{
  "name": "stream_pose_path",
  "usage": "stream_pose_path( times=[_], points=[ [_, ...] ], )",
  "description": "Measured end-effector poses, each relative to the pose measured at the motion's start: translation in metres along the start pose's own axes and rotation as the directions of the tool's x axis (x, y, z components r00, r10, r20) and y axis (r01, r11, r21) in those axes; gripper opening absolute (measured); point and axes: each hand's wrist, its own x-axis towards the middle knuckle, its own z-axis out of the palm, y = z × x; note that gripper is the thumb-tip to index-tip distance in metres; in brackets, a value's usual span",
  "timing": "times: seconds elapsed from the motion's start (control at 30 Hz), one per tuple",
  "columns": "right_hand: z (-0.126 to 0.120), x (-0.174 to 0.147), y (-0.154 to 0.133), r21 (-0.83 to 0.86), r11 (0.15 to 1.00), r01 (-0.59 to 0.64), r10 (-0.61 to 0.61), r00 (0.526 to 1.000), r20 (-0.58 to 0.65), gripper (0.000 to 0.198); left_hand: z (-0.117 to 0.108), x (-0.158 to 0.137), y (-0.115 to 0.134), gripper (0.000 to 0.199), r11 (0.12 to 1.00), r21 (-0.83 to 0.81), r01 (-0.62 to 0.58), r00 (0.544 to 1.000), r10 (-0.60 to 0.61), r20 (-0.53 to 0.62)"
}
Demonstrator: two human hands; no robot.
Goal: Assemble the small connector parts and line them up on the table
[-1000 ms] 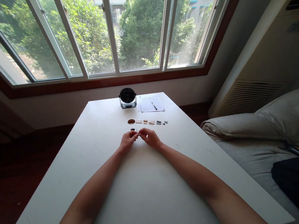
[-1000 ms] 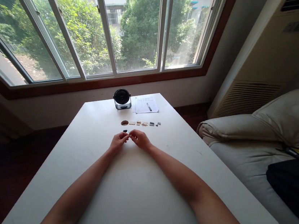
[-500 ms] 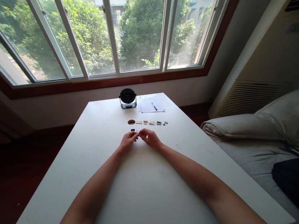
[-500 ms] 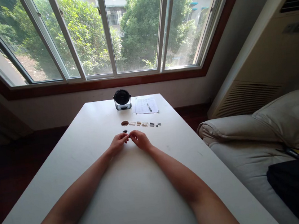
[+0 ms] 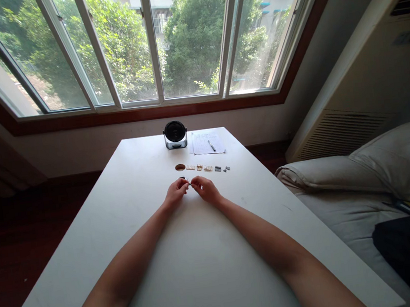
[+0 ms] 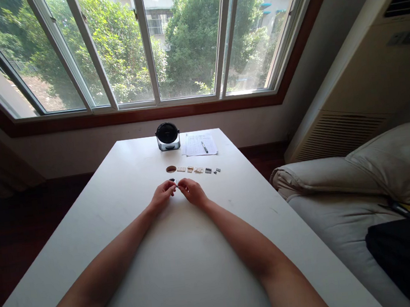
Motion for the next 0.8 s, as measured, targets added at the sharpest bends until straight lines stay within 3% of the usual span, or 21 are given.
stream_pose_path(
  times=[0.4, 0.8],
  points=[
    [-0.002, 0.001, -0.002, -0.050, 0.998, -0.032, 0.033, 0.999, 0.016, 0.014, 0.003, -0.002, -0.004, 0.017, 0.997, 0.069, -0.040, 0.998, 0.044, -0.052],
    [-0.003, 0.001, -0.004, -0.066, 0.997, -0.049, 0.050, 0.999, 0.018, 0.017, 0.004, -0.006, 0.008, 0.019, 0.986, 0.139, -0.094, 0.994, 0.101, -0.045]
  ],
)
